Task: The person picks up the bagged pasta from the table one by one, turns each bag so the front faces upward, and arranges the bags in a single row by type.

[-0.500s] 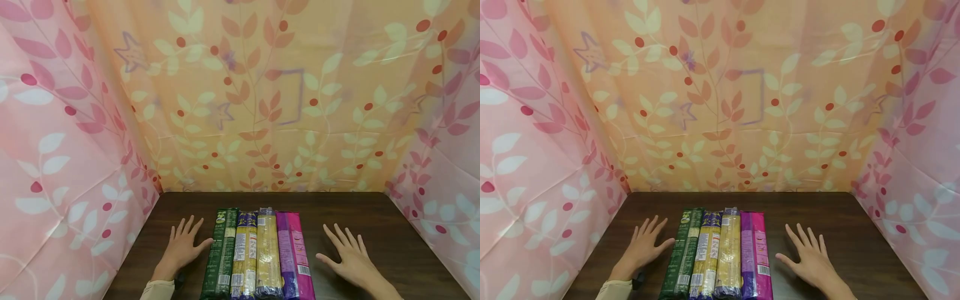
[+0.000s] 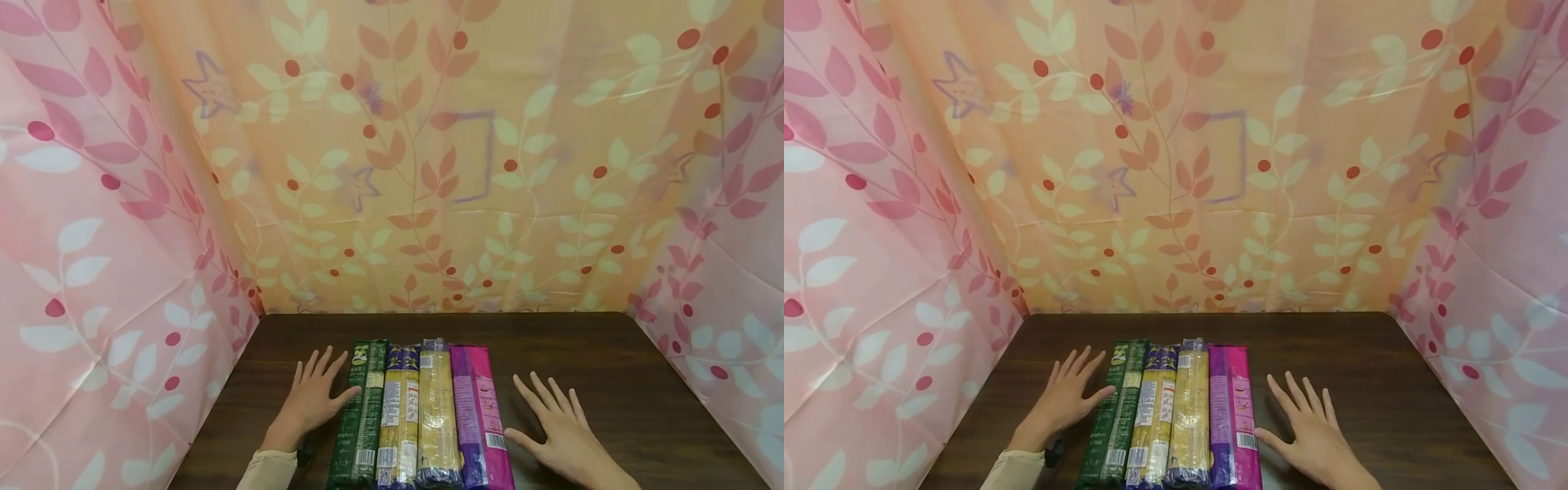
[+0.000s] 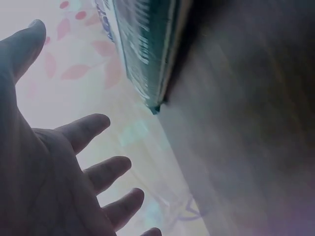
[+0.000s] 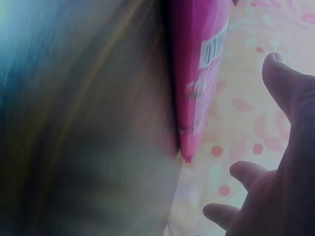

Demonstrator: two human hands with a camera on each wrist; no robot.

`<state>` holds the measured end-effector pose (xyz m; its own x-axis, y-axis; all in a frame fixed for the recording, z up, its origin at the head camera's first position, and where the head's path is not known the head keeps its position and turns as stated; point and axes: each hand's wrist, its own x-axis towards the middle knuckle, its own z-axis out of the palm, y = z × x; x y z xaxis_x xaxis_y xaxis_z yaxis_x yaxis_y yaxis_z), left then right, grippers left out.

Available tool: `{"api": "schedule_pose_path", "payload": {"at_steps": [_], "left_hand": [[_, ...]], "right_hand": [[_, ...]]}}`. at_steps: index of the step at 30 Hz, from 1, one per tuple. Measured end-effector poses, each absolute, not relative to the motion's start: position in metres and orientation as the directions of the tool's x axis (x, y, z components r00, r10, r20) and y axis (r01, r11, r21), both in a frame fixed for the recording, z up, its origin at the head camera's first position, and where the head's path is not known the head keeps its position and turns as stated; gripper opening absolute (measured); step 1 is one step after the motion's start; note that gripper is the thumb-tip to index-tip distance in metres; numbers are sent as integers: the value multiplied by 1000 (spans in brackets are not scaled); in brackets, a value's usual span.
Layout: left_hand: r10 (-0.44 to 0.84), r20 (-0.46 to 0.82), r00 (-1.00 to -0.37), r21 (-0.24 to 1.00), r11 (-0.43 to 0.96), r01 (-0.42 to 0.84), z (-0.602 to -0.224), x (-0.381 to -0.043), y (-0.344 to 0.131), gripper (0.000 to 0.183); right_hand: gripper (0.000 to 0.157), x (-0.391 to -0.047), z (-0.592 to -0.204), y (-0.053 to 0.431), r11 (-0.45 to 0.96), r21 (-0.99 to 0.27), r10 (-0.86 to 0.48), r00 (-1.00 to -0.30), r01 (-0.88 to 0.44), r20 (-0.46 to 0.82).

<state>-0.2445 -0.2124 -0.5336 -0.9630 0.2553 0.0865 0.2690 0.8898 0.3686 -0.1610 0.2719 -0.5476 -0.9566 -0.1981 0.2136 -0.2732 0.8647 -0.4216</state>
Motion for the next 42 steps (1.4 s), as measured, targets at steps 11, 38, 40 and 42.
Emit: {"api": "schedule_pose_path", "payload": {"at_steps": [11,38,40,42], "left_hand": [[318,96,-943,358,873,330,-528,-255,-187,87],[474,62,-878,259,842,473,-520,-277,-122,89],[486,66,-872,254,837,485,-520,-279,-117,90],[498,70,-864,255,829,498,-519,-281,-112,89]], "right_hand": [[93,-149,-550,257,847,-420,-238,-939,-326,250],[101,-132,-571,237,808,-441,-305,-918,-391,255],[101,-131,-572,237,802,-455,-307,-920,-388,243],[102,-131,-573,237,797,-461,-313,-919,-391,238]]}}
